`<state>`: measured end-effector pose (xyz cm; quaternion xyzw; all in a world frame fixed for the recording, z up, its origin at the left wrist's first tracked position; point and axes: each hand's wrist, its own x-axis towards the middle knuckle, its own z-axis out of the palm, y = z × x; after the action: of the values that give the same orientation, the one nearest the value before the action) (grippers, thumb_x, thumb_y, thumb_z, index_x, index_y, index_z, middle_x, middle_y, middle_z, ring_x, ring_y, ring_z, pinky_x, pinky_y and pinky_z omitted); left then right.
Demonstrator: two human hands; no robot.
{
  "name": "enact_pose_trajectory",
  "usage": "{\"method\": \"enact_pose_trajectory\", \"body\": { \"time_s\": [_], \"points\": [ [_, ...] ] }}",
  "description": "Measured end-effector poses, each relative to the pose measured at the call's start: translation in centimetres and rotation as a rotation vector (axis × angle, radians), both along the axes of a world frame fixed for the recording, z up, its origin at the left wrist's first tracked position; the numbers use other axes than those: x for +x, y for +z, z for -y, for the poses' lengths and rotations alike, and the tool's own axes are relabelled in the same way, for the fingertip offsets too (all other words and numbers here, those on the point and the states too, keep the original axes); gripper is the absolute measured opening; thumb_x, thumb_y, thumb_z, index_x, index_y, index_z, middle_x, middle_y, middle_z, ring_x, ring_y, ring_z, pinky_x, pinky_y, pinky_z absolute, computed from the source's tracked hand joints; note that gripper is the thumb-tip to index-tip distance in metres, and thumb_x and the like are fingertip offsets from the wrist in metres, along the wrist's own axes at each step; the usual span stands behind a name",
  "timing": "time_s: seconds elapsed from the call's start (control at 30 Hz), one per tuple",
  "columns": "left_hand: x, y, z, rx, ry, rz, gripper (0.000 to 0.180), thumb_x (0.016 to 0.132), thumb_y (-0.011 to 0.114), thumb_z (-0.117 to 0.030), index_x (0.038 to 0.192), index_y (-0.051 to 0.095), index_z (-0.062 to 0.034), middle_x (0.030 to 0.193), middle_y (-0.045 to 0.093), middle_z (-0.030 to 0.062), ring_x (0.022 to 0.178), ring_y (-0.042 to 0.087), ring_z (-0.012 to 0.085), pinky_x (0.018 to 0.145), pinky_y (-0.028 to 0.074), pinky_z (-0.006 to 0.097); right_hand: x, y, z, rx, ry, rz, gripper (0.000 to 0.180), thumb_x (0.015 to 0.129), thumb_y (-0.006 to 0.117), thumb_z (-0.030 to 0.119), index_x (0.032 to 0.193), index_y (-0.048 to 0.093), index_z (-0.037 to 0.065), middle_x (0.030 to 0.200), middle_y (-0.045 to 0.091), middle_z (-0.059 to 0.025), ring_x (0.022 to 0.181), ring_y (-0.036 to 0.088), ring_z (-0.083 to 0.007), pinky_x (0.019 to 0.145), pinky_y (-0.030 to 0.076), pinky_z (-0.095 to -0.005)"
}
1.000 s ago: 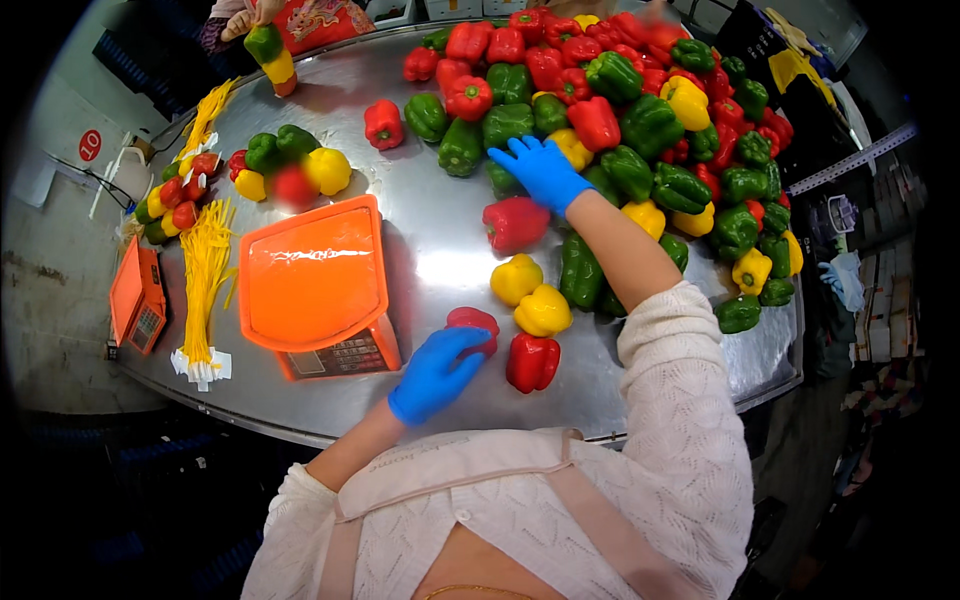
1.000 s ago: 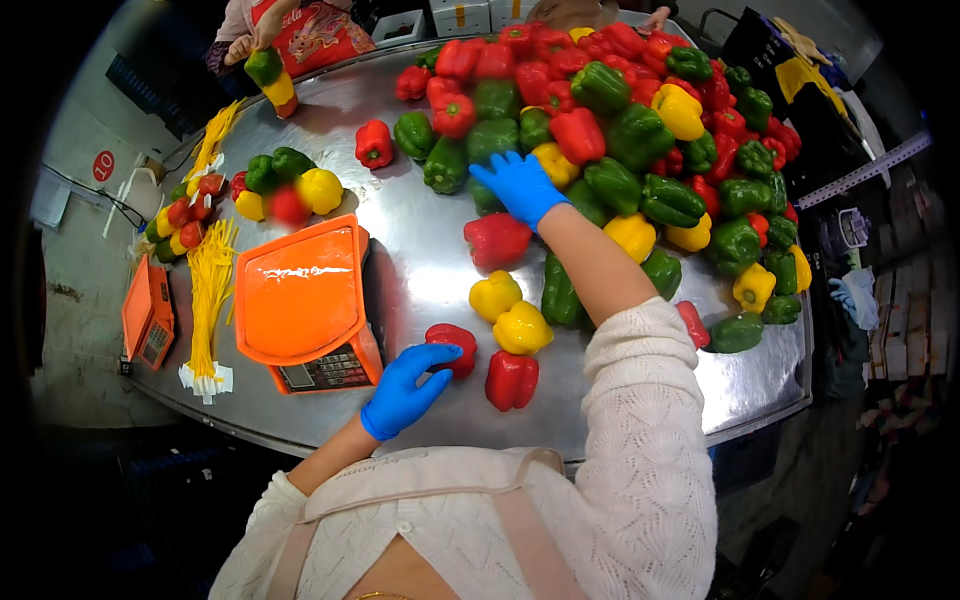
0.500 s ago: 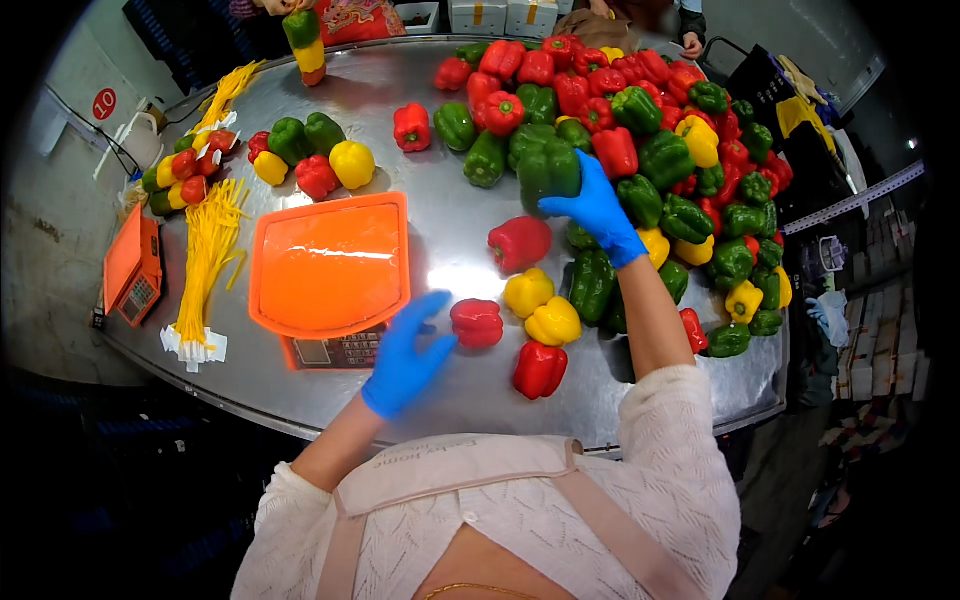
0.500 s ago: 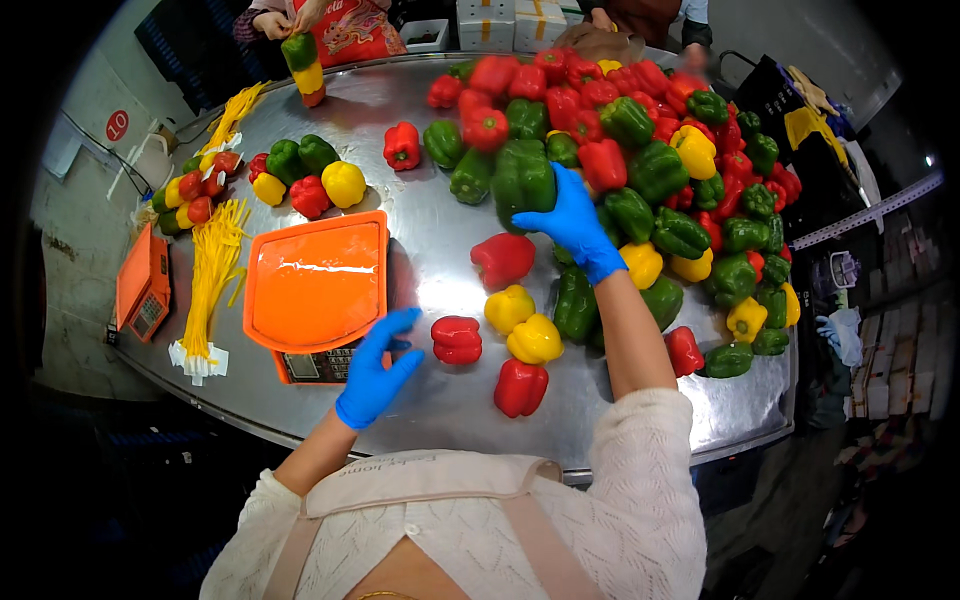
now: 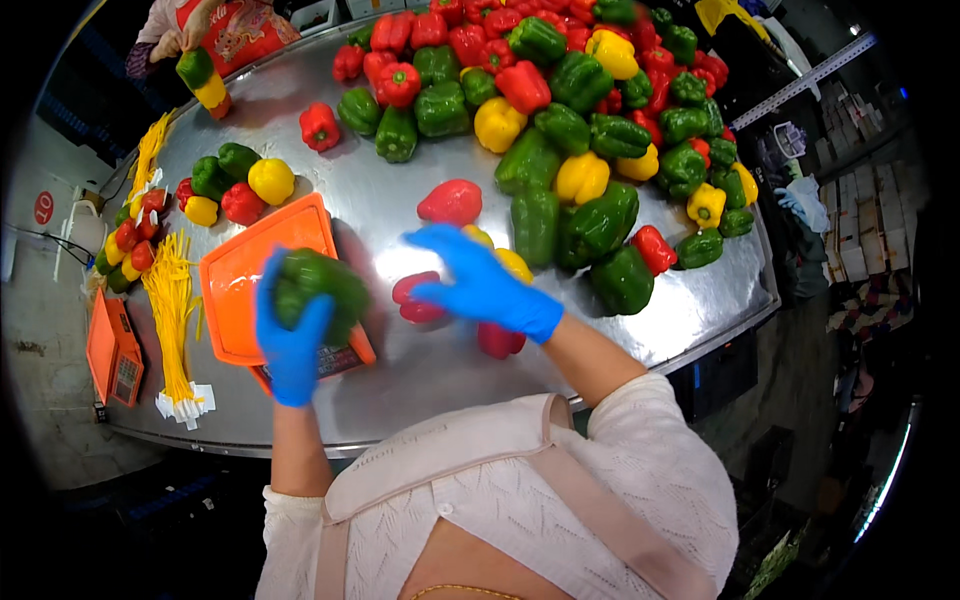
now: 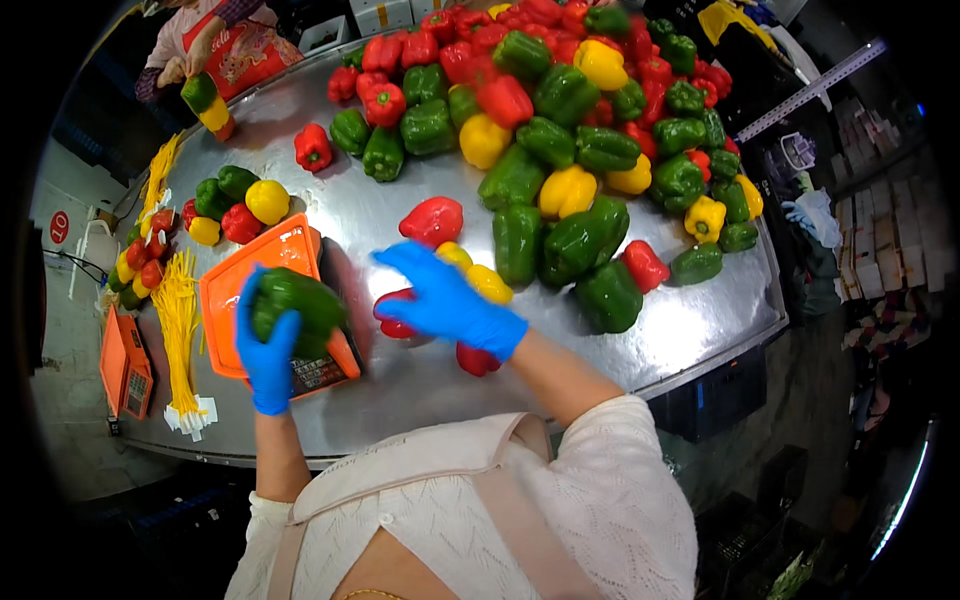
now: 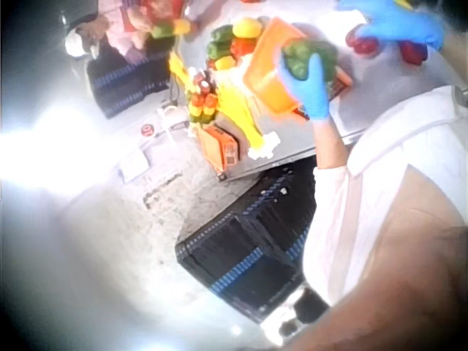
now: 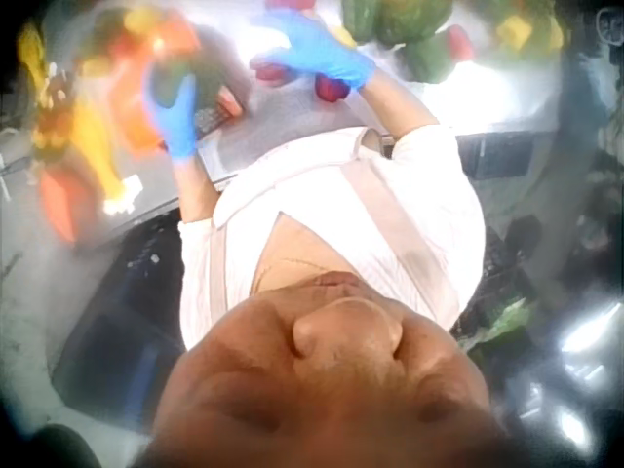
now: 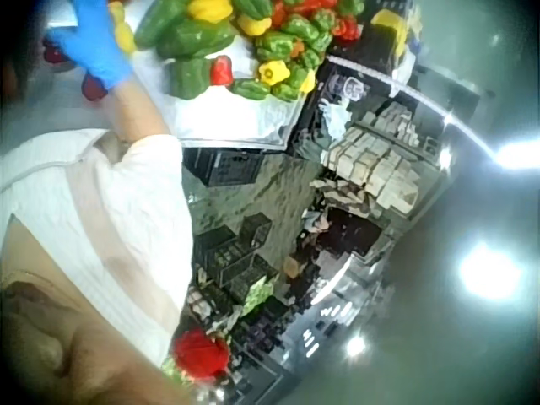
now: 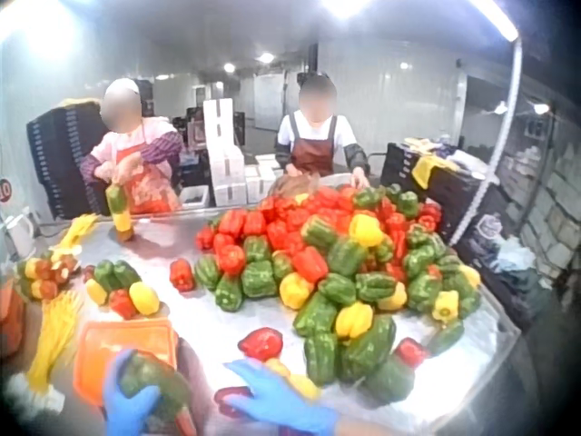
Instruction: The person selects red, green, and yellow bell peppers from a large pile on a metal table and places them onto a digital scale. After weighing, the person threads the peppers onto yellow plastic skewers, creating colorful vegetable bundles. The finished skewers are placed on the table alongside other completed units.
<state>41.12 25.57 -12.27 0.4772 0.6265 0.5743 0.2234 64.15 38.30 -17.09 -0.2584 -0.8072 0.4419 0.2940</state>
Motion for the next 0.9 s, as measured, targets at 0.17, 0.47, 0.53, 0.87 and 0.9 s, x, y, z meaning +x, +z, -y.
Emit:
{"method": "enact_pose_trajectory", "body": {
  "time_s": [0.17, 0.47, 0.53, 0.87, 0.9],
  "points": [
    [-7.9, -1.5, 1.6, 0.117, 0.412, -0.258, 0.063, 0.082, 0.072, -0.006, 0.139, 0.045, -0.0002, 0.141, 0.047, 0.0123, 0.127, 0.047, 0.0238, 0.108, 0.036, 0.036, 7.8, -0.1, -5.0, 0.089, -0.494, 0.008, 0.034, 0.085, 0.069, 0.014, 0.116, 0.061, 0.003, 0.106, 0.063, -0.0156, 0.093, 0.064, -0.0306, 0.082, 0.052, -0.0359],
    [-10.4, -4.9, 3.1, 0.030, 0.434, -0.333, 0.076, 0.082, 0.074, -0.011, 0.146, 0.034, 0.0000, 0.147, 0.037, 0.0154, 0.134, 0.038, 0.0276, 0.112, 0.031, 0.038, 5.9, -1.7, -1.1, 0.247, -0.216, 0.418, 0.069, 0.080, 0.074, 0.024, 0.140, 0.044, 0.010, 0.128, 0.053, -0.0204, 0.111, 0.056, -0.0380, 0.093, 0.049, -0.0413],
    [-9.1, -3.3, 3.3, -0.017, 0.525, -0.511, 0.075, 0.082, 0.073, -0.010, 0.145, 0.035, -0.0004, 0.147, 0.037, 0.0159, 0.135, 0.038, 0.0286, 0.111, 0.031, 0.039, 5.0, -1.7, -0.9, 0.217, -0.204, 0.535, 0.077, 0.078, 0.075, 0.026, 0.145, 0.040, 0.012, 0.131, 0.051, -0.0216, 0.114, 0.054, -0.0405, 0.095, 0.047, -0.0420],
    [2.6, -1.7, 2.5, -0.097, -0.253, -0.482, 0.058, 0.079, 0.072, -0.006, 0.133, 0.053, -0.0053, 0.135, 0.051, 0.0184, 0.127, 0.047, 0.0347, 0.106, 0.038, 0.042, 7.2, -3.9, -1.2, -0.188, -0.345, 0.222, 0.064, 0.082, 0.072, 0.023, 0.139, 0.047, 0.007, 0.127, 0.058, -0.0160, 0.116, 0.057, -0.0297, 0.098, 0.046, -0.0369],
    [3.9, -3.6, 1.4, -0.155, -0.352, -0.507, 0.062, 0.079, 0.073, -0.012, 0.137, 0.050, -0.0082, 0.136, 0.049, 0.0211, 0.125, 0.048, 0.0376, 0.104, 0.041, 0.043, 7.6, -3.6, -1.4, -0.304, -0.351, 0.141, 0.060, 0.085, 0.070, 0.023, 0.138, 0.048, 0.006, 0.127, 0.058, -0.0146, 0.115, 0.057, -0.0284, 0.098, 0.046, -0.0365]
  ]
}}
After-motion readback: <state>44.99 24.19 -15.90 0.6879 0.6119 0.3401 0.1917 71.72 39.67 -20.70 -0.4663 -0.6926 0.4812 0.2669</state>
